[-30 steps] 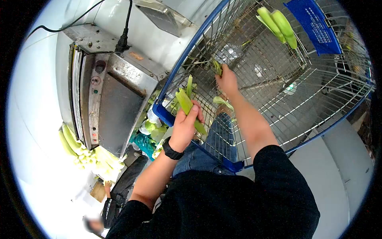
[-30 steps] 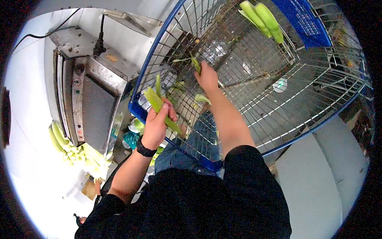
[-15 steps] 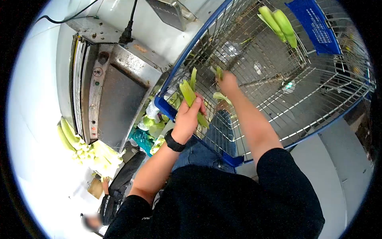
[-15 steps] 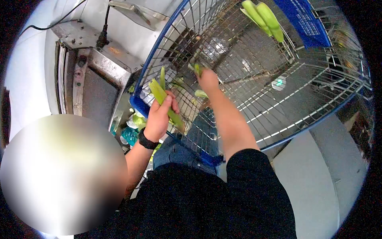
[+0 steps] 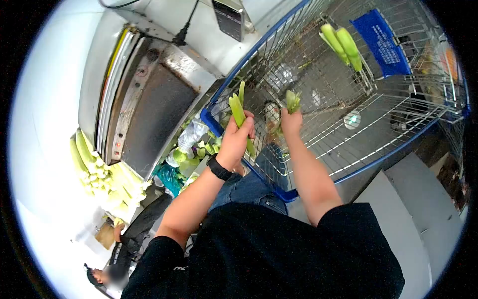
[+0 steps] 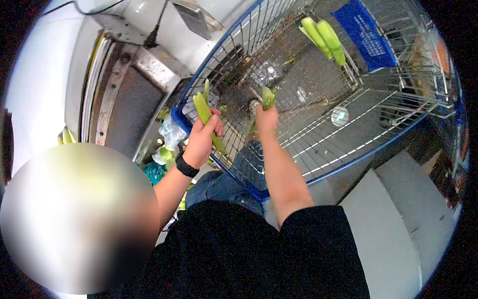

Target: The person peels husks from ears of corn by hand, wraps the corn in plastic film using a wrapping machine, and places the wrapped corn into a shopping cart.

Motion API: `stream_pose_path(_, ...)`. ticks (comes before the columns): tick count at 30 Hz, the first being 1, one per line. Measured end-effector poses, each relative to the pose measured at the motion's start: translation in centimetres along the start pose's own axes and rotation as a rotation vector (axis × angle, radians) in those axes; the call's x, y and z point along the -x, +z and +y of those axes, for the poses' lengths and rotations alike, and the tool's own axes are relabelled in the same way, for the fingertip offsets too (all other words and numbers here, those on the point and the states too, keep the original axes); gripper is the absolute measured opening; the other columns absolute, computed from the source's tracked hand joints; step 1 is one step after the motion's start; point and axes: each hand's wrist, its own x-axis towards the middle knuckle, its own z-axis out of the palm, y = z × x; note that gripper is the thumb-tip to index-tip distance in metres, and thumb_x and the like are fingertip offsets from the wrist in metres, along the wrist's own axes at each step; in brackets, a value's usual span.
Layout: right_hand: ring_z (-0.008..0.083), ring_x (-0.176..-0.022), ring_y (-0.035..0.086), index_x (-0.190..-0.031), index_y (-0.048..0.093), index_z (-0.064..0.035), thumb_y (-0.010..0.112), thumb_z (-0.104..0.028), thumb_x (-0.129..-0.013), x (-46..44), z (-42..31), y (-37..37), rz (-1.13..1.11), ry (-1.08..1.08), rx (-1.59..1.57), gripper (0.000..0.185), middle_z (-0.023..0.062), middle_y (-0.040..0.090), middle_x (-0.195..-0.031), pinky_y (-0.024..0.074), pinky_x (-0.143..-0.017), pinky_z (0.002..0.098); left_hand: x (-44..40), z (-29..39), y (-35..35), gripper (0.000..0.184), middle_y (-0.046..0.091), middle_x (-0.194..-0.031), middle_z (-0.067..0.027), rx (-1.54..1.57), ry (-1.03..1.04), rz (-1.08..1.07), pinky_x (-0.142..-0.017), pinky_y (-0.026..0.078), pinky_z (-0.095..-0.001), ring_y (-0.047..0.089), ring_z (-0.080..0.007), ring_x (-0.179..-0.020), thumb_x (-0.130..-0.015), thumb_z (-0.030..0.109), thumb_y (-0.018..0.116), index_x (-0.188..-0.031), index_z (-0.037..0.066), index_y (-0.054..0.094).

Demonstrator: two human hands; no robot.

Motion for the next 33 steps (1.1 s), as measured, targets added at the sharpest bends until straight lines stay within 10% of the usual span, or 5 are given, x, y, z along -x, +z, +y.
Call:
stream_pose_path(3, 0.0333, -0.101, 0.064, -0.124, 0.058, -0.0004, 0.056, -0.036, -0.098, 4.7, -14.3, -2.7, -0.360, 0.264, -0.253, 0.044, 0.0178, 0.069, -0.110, 0.0481, -0.087, 0.0419, 2.8, -0.3, -0.3, 0.037, 0.052, -0.090, -0.0020, -0.154, 0.072, 0.108, -0.071, 0.043, -0.0265, 0.049, -0.0110, -0.078, -0.099, 0.034, 0.058, -0.118, 0.004, 0.048)
stream_pose_path(11, 0.0264, -0.140, 0.036, -0.151, 0.029, -0.0062, 0.021, -0.064, -0.100, 23.0, -13.5, 1.0, -0.927, 0.044, -0.523, 0.078, 0.0154, 0.037, -0.152, 0.0260, -0.116, 0.0398, 14.9, -4.6, -8.6, 0.042, 0.056, -0.115, -0.0189, -0.145, 0.629, 0.342, -0.098, 0.042, -0.0409, 0.056, -0.0340, -0.107, -0.099, 0.032, 0.054, -0.124, -0.002, 0.049)
stream_pose_path(20, 0.0288, -0.143, 0.030, -0.155, 0.018, -0.0088, 0.019, -0.063, -0.101, 56.9, -10.7, 6.7, -1.689, 0.113, 0.045, 0.076, 0.0137, 0.033, -0.155, 0.0223, -0.118, 0.0410, 45.9, -18.5, -27.6, 0.036, 0.059, -0.119, -0.0255, -0.069, 0.472, 0.888, -0.093, 0.046, -0.0458, 0.056, -0.0419, -0.112, -0.093, 0.021, 0.061, -0.119, -0.002, 0.053)
stream_pose_path(27, 0.0281, -0.118, 0.057, -0.154, 0.022, -0.0123, 0.031, -0.063, -0.100, 60.5, -4.0, 10.3, -1.982, -0.107, 0.748, 0.075, 0.0165, 0.055, -0.134, 0.0419, -0.100, 0.0417, 50.5, -41.3, -34.4, 0.037, 0.064, -0.094, -0.0308, -0.095, -0.054, 1.501, -0.076, 0.050, -0.0498, 0.063, -0.0455, -0.086, -0.096, 0.025, 0.052, -0.116, -0.006, 0.050)
stream_pose_path(33, 0.0164, -0.094, 0.061, -0.135, 0.049, -0.0029, 0.046, -0.044, -0.102, 50.3, 1.3, 8.3, -1.790, -0.268, 1.092, 0.053, 0.0091, 0.063, -0.111, 0.0490, -0.079, 0.0287, 55.2, -51.2, -37.0, 0.053, 0.064, -0.102, -0.0347, 0.217, -0.452, 1.363, -0.077, 0.052, -0.0469, 0.066, -0.0435, -0.091, -0.096, 0.033, 0.054, -0.128, -0.006, 0.036)
